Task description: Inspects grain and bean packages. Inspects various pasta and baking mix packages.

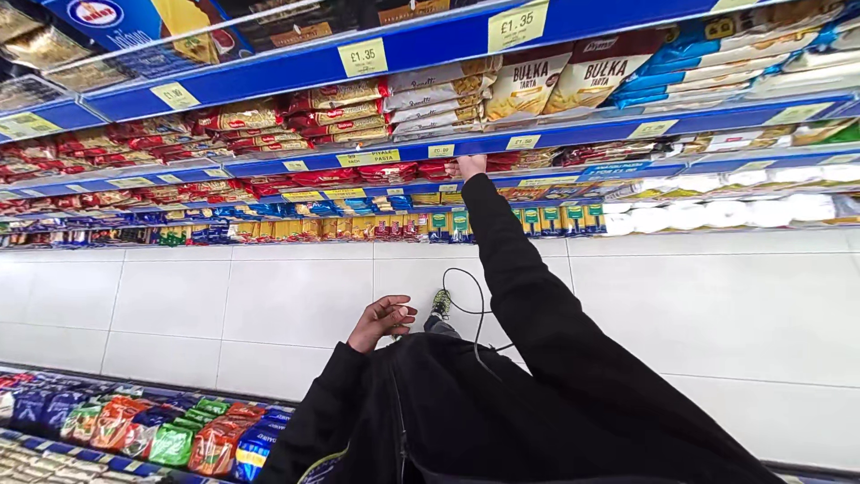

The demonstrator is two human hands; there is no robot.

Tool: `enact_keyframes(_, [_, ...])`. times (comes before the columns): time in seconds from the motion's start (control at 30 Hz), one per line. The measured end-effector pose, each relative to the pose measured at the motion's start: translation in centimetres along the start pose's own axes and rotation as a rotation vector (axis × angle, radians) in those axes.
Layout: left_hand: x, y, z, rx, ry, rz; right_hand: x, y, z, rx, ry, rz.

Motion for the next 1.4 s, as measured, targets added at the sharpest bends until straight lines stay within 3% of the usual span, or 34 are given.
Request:
enact_keyframes(0.17, [0.1, -0.5, -0.4, 0.002, 0.035, -0.037, 1.8, 1.6, 0.1, 0.148, 0.094, -0.343])
enact_keyframes(0.4, [0.2, -0.5, -0.9, -0.060, 0.041, -0.064, 4.4, 1.9, -4.1, 0.113, -0.068, -0.241])
enact_keyframes(0.63, [0.4, 1.0, -3.0, -0.334, 0.112, -0.087, 11.3, 2.9, -18.6, 0.239, -0.319, -0.064])
enact_keyframes(0.77, [0.5, 1.6, -4.9, -0.417, 0.022, -0.116, 14.9, 4.2, -28.0, 0.243, -0.374, 0.013])
enact_keyframes(1.13, [-0.6, -2.6, -8.2, -0.266, -0.270, -0.014, 22.0, 8.8, -40.4, 0.341, -0.136, 0.090])
enact_keyframes(1.4, [-3.0, -3.1, -10.7, -0.295, -0.314, 0.121, 26.6, 8.8, -41.5, 0.445, -0.014, 0.131])
Point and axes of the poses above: each hand's wrist, its own z-axis towards the middle knuckle, its own x-axis out of the back of the hand, y = z × x, the point moved 1 cm from there along z, towards the middle knuckle, and after that the axes turned 12 degrees about y, right-handed, at the moved point
